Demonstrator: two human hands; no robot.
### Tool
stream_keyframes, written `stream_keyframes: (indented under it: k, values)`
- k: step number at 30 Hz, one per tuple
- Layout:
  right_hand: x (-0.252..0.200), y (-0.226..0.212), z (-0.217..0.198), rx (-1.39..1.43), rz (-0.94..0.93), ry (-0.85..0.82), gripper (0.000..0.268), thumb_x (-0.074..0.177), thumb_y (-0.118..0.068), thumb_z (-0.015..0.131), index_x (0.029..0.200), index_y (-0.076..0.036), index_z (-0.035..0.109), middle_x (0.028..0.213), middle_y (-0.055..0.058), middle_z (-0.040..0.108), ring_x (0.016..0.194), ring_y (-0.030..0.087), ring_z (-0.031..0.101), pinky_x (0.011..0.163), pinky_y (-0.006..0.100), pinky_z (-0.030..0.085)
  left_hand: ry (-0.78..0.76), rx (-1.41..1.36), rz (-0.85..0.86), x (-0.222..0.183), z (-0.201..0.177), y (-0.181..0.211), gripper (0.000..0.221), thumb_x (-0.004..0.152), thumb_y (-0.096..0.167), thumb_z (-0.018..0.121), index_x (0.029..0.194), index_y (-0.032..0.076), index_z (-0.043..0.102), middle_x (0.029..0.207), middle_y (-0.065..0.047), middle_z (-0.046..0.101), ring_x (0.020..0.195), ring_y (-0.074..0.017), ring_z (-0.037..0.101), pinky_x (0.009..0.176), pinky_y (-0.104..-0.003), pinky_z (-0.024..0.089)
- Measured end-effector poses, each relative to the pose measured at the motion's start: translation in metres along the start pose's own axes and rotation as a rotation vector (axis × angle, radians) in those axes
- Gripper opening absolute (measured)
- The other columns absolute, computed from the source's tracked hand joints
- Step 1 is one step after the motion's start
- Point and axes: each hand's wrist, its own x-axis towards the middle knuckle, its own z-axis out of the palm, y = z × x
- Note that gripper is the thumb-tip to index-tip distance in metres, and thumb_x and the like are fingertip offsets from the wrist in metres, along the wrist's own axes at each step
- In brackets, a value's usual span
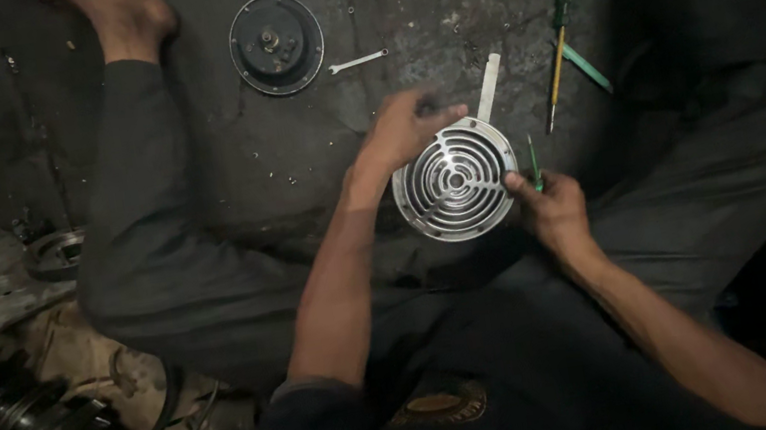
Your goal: The person sits on the floor and uses a green-handled screwdriver to scrape and clean the surface of a circular metal part with concentric ridges. They repeatedly scrape the ridges, rotate the part, and occasionally pick up small metal pieces from the floor.
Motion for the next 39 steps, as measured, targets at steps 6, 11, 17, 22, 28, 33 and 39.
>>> stream_keyframes:
  k: [6,11,17,22,28,33,39]
  values:
    - [0.028,-0.026,0.001,-0.177,-0.174,0.070,0.033,0.094,-0.033,0.077,0.091,0.000,0.074,0.069,0.002,0.066,0.056,0.009,0.055,0.050,0.028,0.043,0.217,-0.134,-0.197,-0.021,0.010,-0.027,0.081,0.081,0.057,0.073,0.131,-0.006,0.064,0.121,-0.027,0.073,0.115,-0.0321,0.072,0.097,-0.040,0.055]
    - [0.064,-0.074,-0.003,-0.582,-0.345,0.064,0.043,0.094,-0.036,0.079,0.090,0.006,0.070,0.064,0.010,0.063,0.056,0.013,0.063,0.052,0.031,0.045,0.129,-0.189,-0.222,-0.035,0.004,-0.038,0.076,0.096,0.058,0.064,0.136,-0.006,0.060,0.118,-0.023,0.072,0.102,-0.0296,0.071,0.080,-0.037,0.055]
    - [0.117,-0.059,-0.012,0.078,-0.167,-0.032,0.034,0.096,-0.035,0.078,0.100,-0.002,0.072,0.076,0.007,0.063,0.059,0.014,0.056,0.054,0.031,0.045,-0.156,-0.342,-0.332,-0.005,-0.036,-0.068,0.058,0.096,0.047,0.065,0.124,-0.004,0.068,0.099,-0.019,0.075,0.083,-0.0283,0.071,0.066,-0.035,0.055]
    - [0.216,-0.001,-0.009,-0.308,-0.317,0.179,0.029,0.088,-0.024,0.083,0.104,-0.001,0.075,0.086,0.014,0.073,0.074,0.025,0.068,0.067,0.041,0.051,0.174,0.185,0.016,0.074,-0.012,-0.105,0.046,0.092,0.033,0.073,0.126,0.003,0.066,0.113,-0.020,0.074,0.105,-0.0357,0.072,0.088,-0.042,0.055]
    - [0.285,0.066,0.026,-0.695,-0.633,0.341,0.030,0.085,-0.017,0.088,0.102,0.003,0.073,0.097,0.025,0.070,0.092,0.046,0.067,0.081,0.049,0.052,0.135,0.404,0.344,0.151,0.059,-0.130,0.050,0.088,0.010,0.069,0.137,0.012,0.061,0.137,-0.020,0.062,0.126,-0.0396,0.060,0.103,-0.047,0.050]
    - [0.288,0.075,0.037,-0.664,-0.652,0.276,0.032,0.083,-0.003,0.079,0.114,0.000,0.073,0.108,0.026,0.068,0.099,0.046,0.065,0.087,0.050,0.052,0.040,0.373,0.316,0.171,0.080,-0.136,0.047,0.086,0.009,0.066,0.133,0.013,0.061,0.132,-0.018,0.060,0.116,-0.0378,0.063,0.094,-0.048,0.053]
    - [0.282,0.061,0.037,-0.656,-0.620,0.304,0.032,0.084,-0.004,0.077,0.115,0.001,0.071,0.104,0.025,0.070,0.095,0.041,0.067,0.082,0.046,0.054,0.034,0.452,0.340,0.192,0.083,-0.122,0.045,0.087,0.002,0.064,0.130,0.015,0.064,0.117,-0.013,0.061,0.109,-0.0360,0.064,0.088,-0.047,0.054]
